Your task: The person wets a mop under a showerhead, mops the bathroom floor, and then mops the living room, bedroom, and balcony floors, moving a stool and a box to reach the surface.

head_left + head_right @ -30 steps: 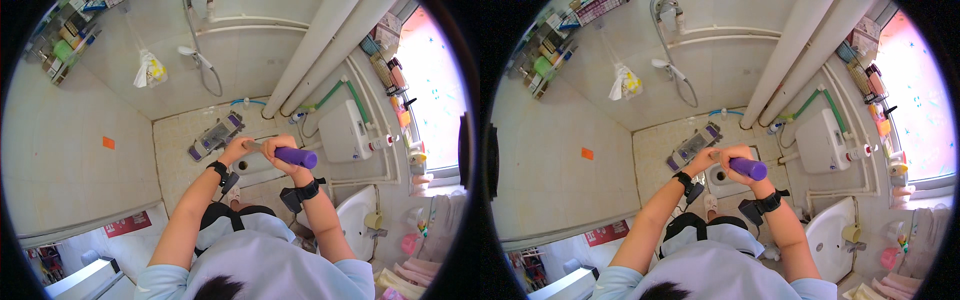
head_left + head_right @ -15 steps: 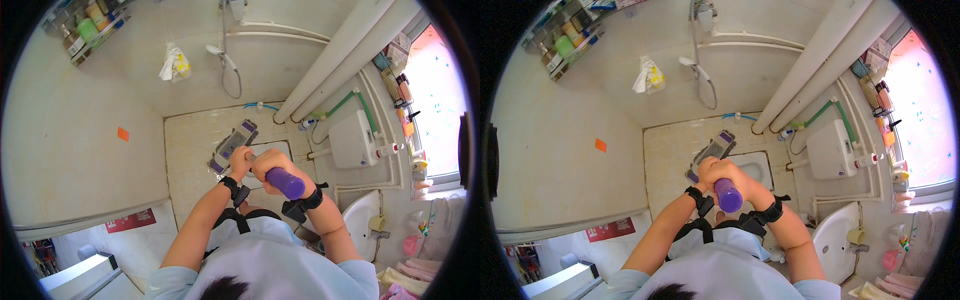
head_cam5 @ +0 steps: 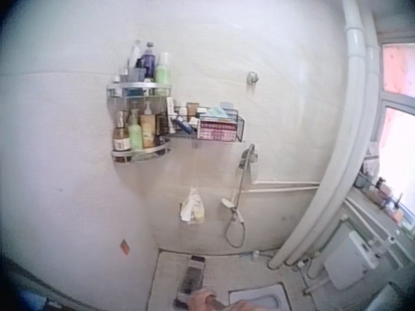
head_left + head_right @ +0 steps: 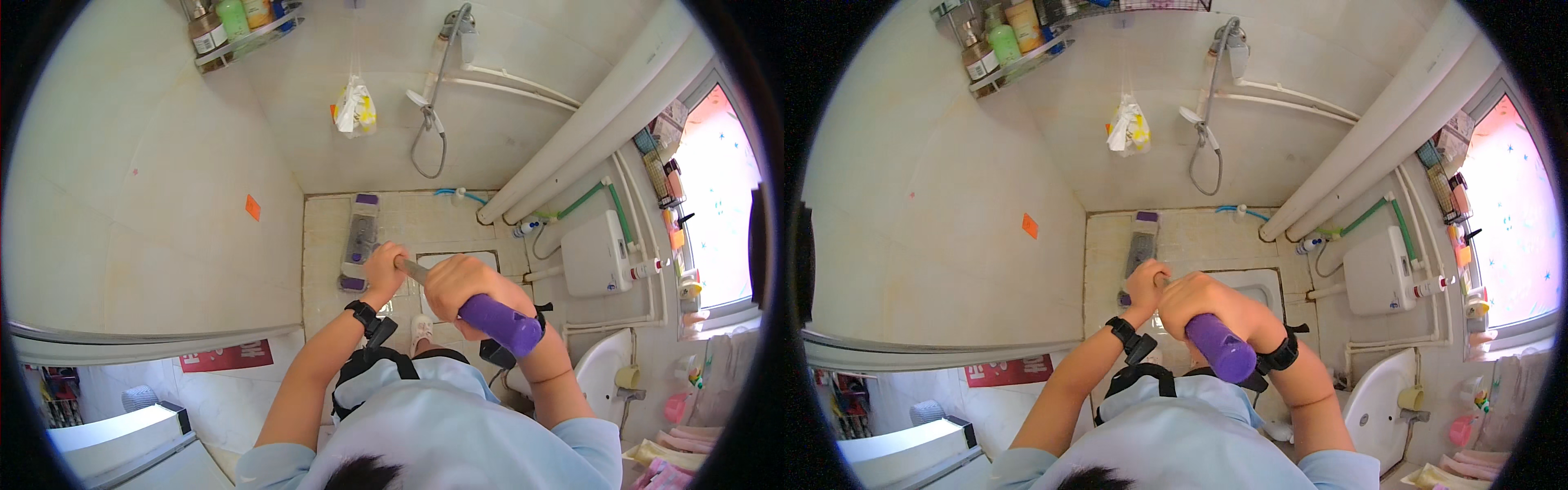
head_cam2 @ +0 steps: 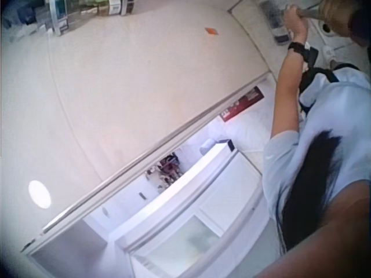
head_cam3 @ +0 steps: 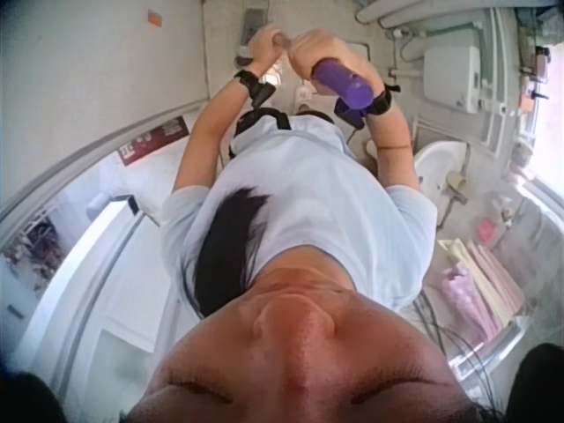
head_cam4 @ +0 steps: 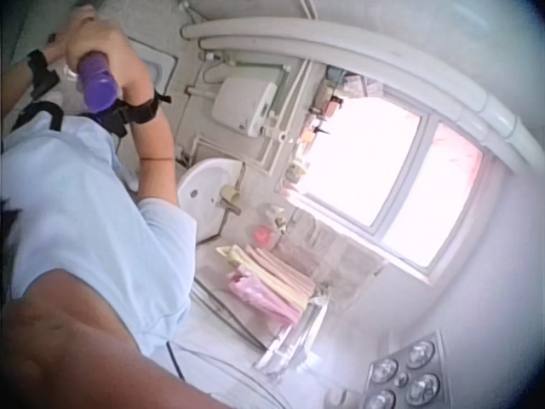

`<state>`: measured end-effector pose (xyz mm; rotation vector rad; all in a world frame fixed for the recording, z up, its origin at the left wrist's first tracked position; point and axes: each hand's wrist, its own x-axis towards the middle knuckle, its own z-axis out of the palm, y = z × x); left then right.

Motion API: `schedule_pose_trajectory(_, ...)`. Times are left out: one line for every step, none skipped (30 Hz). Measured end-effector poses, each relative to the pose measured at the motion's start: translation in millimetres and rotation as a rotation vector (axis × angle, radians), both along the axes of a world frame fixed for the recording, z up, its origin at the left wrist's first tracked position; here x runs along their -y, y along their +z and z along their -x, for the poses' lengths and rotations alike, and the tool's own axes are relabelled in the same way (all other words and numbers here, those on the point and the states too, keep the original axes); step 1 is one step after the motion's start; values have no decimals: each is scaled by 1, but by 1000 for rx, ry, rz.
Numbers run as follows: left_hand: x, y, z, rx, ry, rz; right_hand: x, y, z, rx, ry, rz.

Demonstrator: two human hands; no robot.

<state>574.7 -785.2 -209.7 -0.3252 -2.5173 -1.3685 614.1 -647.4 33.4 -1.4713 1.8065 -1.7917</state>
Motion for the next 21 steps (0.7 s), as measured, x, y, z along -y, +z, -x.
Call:
schedule_pose_trajectory(11,-6,1,-29,64,17,7,-4,2,-2,3,-3)
schedule_pose_trajectory(21,-14,1,-58,124,32,14,-7,2,20,-64,-3)
schedule_pose_trajectory(33,-24,3,-59,127,29,21,-13,3,42,-129,-2)
schedule_pose_trajectory(46,-34,5,-98,202,111,26,-25,7,41,-127,-5)
schedule_pose_trajectory(59,-47,5,-136,279,195,31,-42,12,7,-158,-4)
schedule_pose_trajectory(73,-59,3,-136,282,193,36,-60,18,-27,-189,-4)
schedule_pose_trajectory(85,-69,4,59,264,189,39,-79,22,-34,-196,-9)
schedule_pose_trajectory(96,-77,6,255,248,189,44,-102,22,60,-259,39)
schedule_pose_trajectory(105,-82,9,254,246,185,47,-124,19,156,-321,87)
schedule_pose_trajectory(111,-86,10,226,126,156,48,-142,14,333,-390,212)
schedule_pose_trajectory(117,-88,10,198,12,129,47,-145,11,335,-383,211)
schedule_pose_trajectory(113,-90,12,285,-32,128,42,-146,9,355,-394,197)
schedule_pose_trajectory(107,-92,12,287,-30,127,37,-148,7,374,-408,183)
schedule_pose_trajectory(99,-98,12,312,-79,141,37,-146,3,358,-384,170)
schedule_pose_trajectory(93,-110,12,335,-121,155,38,-145,-2,361,-379,170)
schedule_pose_trajectory(87,-125,10,256,-37,206,38,-145,-8,363,-385,170)
schedule_pose_trajectory(78,-125,9,259,-48,204,33,-147,-14,365,-405,169)
schedule_pose_trajectory(69,-125,8,276,-90,184,25,-151,-18,349,-436,210)
schedule_pose_trajectory(59,-125,7,294,-132,163,15,-154,-21,352,-447,209)
schedule_pose_trajectory(52,-128,3,299,-142,165,8,-155,-26,356,-451,243)
schedule_pose_trajectory(44,-131,-1,213,-144,88,0,-155,-32,360,-456,278)
